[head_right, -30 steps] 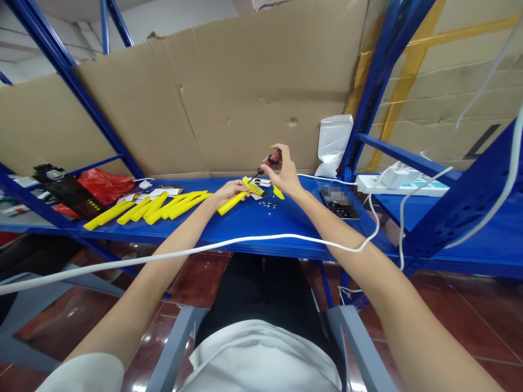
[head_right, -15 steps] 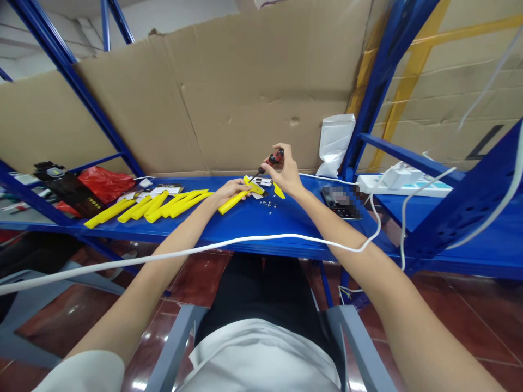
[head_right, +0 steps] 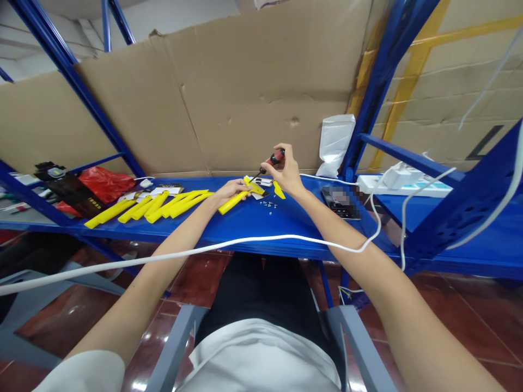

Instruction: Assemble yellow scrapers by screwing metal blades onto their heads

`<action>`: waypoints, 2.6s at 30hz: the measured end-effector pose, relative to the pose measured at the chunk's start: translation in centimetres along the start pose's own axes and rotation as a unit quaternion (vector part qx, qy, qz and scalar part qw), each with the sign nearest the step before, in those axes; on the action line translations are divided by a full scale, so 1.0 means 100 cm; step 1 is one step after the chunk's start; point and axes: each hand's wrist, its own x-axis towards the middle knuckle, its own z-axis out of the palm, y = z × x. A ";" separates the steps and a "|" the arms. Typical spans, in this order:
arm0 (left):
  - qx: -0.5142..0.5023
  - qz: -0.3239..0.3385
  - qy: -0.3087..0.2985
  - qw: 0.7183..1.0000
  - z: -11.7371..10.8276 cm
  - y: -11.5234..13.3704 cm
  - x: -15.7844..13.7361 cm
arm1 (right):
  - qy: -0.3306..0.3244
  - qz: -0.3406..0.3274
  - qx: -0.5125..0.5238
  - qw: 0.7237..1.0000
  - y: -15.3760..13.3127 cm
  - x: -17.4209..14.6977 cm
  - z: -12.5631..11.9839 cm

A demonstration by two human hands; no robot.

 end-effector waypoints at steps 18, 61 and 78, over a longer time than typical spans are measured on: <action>0.003 0.001 -0.001 1.000 -0.001 0.000 0.000 | -0.031 -0.008 0.024 0.999 -0.002 -0.002 0.002; -0.001 0.002 -0.008 1.000 -0.005 -0.003 0.005 | -0.003 0.006 -0.005 1.000 -0.006 -0.002 0.000; -0.006 0.006 -0.007 1.000 -0.004 -0.003 0.004 | -0.032 0.013 0.037 0.999 -0.002 -0.001 0.000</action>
